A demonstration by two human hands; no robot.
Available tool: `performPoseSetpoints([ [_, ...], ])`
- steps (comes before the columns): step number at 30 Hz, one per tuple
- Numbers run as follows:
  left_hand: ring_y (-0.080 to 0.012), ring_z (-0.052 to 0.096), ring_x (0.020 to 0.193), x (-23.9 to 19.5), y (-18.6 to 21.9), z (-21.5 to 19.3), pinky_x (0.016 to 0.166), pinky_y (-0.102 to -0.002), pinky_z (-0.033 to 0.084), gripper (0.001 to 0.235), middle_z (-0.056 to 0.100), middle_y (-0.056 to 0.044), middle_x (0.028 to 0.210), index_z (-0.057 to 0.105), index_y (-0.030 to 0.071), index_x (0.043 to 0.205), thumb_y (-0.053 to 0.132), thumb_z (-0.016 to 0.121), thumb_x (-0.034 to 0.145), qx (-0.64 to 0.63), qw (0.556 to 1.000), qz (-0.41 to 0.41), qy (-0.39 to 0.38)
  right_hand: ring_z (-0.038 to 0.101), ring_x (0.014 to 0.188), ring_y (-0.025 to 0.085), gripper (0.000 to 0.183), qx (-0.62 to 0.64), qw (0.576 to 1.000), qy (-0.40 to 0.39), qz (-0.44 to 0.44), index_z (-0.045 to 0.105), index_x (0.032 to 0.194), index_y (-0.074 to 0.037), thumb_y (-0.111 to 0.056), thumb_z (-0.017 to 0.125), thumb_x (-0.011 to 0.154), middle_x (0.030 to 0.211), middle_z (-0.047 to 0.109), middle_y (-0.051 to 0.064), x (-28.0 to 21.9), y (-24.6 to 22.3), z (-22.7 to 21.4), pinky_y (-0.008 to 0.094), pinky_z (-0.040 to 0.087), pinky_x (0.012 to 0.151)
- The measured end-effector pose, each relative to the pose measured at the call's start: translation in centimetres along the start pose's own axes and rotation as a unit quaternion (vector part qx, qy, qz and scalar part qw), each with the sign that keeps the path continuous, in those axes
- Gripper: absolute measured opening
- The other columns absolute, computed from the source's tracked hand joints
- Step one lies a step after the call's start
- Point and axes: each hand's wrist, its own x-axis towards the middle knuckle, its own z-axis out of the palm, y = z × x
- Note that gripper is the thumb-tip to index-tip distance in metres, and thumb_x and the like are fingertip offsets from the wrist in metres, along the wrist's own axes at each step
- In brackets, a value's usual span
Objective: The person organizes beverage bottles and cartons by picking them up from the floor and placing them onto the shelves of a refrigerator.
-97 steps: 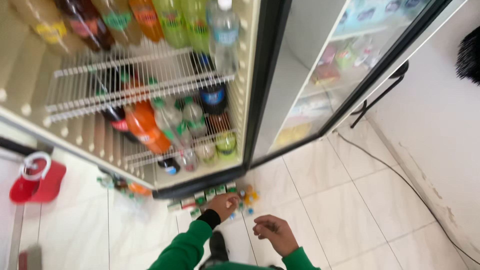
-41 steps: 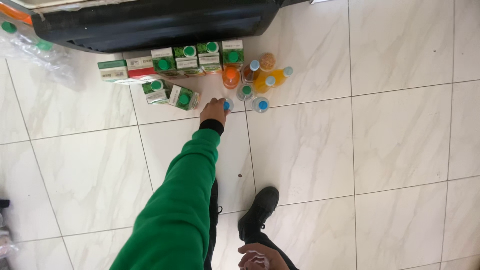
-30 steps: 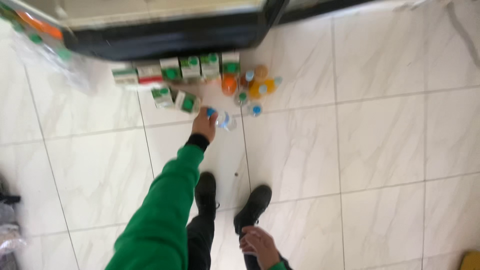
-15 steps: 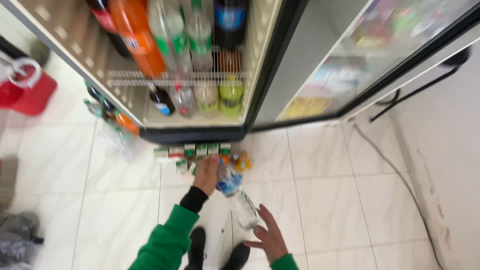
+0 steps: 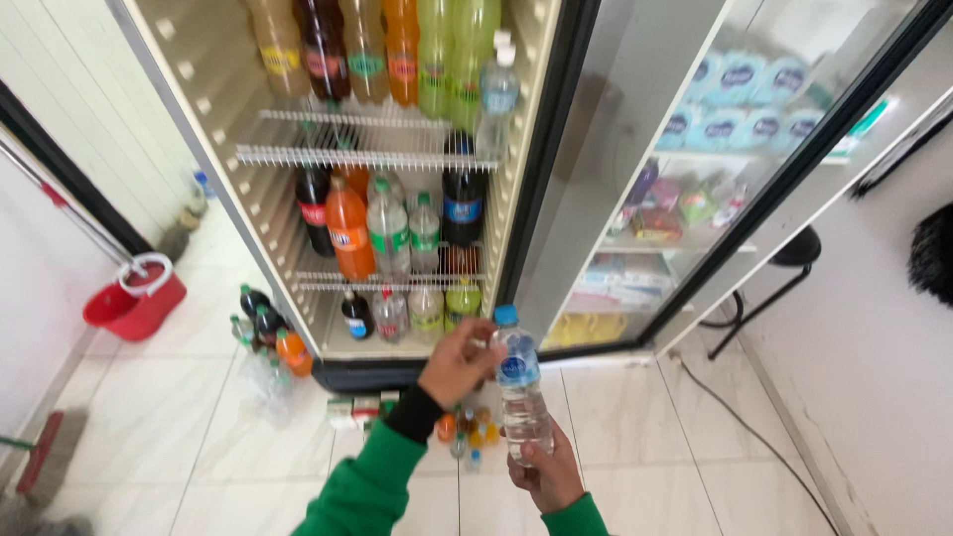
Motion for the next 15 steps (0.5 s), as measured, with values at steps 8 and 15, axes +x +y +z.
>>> performPoseSetpoints([
  [8,-0.0214,0.087,0.109,1.0,-0.2,-0.4,0.098,-0.038,0.072,0.081,0.091,-0.007,0.121,0.071,0.014,0.149,0.031,0.106,0.079,-0.062,0.997,-0.024,-0.028,0.055,0.057,0.031,0.087,-0.042,0.99,0.093,0.096,0.067,0.164,-0.008,-0.015,0.097,0.082,0.106,0.072,0.026,4.8,-4.5,4.5,0.038,0.039,0.048],
  [15,-0.0185,0.084,0.115,12.1,3.1,-8.0,0.101,-0.04,0.068,0.061,0.092,-0.001,0.13,0.077,0.023,0.138,0.033,0.101,0.082,0.054,0.998,-0.029,0.0,0.078,0.092,0.045,0.125,-0.045,0.993,0.084,0.068,0.041,0.182,-0.016,-0.038,0.094,0.071,0.174,0.059,0.022,11.6,-3.0,2.9,0.049,0.065,0.06],
])
